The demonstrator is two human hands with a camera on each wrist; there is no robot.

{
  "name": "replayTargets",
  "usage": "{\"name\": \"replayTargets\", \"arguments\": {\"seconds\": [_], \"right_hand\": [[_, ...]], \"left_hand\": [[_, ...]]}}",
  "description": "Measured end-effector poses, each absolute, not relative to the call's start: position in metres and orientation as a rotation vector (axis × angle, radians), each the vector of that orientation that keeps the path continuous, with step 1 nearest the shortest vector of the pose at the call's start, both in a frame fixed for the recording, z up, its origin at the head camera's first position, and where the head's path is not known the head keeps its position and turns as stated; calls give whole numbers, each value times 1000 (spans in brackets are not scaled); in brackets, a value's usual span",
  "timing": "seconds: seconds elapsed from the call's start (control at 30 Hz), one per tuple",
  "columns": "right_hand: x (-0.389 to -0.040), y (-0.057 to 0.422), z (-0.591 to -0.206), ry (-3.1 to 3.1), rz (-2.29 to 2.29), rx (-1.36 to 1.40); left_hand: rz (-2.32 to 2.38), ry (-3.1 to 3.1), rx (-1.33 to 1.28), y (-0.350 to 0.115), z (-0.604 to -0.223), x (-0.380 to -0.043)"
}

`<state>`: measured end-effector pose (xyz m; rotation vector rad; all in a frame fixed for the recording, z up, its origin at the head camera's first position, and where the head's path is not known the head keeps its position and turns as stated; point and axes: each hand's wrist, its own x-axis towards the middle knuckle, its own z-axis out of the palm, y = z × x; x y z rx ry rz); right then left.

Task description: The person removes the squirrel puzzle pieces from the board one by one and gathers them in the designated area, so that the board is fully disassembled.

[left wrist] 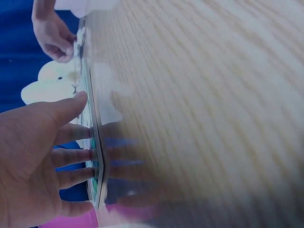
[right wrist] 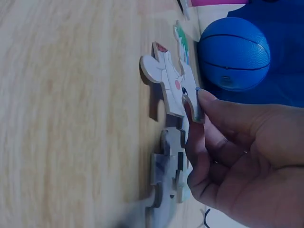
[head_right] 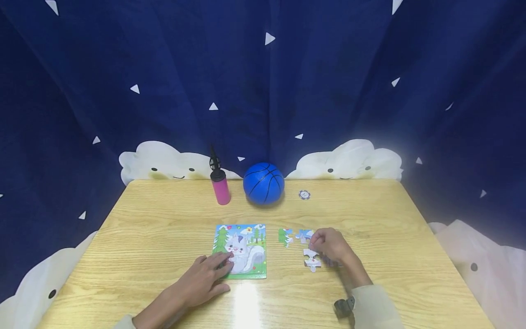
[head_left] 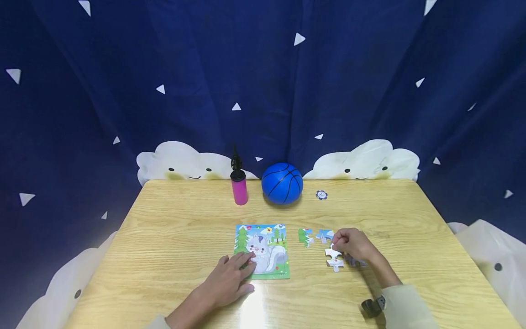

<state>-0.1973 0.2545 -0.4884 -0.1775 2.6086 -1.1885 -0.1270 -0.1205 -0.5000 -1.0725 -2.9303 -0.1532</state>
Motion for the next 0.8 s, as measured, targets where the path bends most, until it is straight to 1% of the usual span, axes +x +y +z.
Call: {"name": "replayTargets", "arguments": {"seconds": [0.3,0.57,0.8], "right_hand": [[-197,250,-497,2736,-1103,-184],[-197,245,-495,2745,-1061,-96],[-200,244,-492,2784,-1041,-95]], "left_hand": [[-132,-2915,-1063,-120,-501,-127],[-138,-2854,-1068,-121,-502,-127],[-126,-2857,-1074,-119,-502,-129]]}}
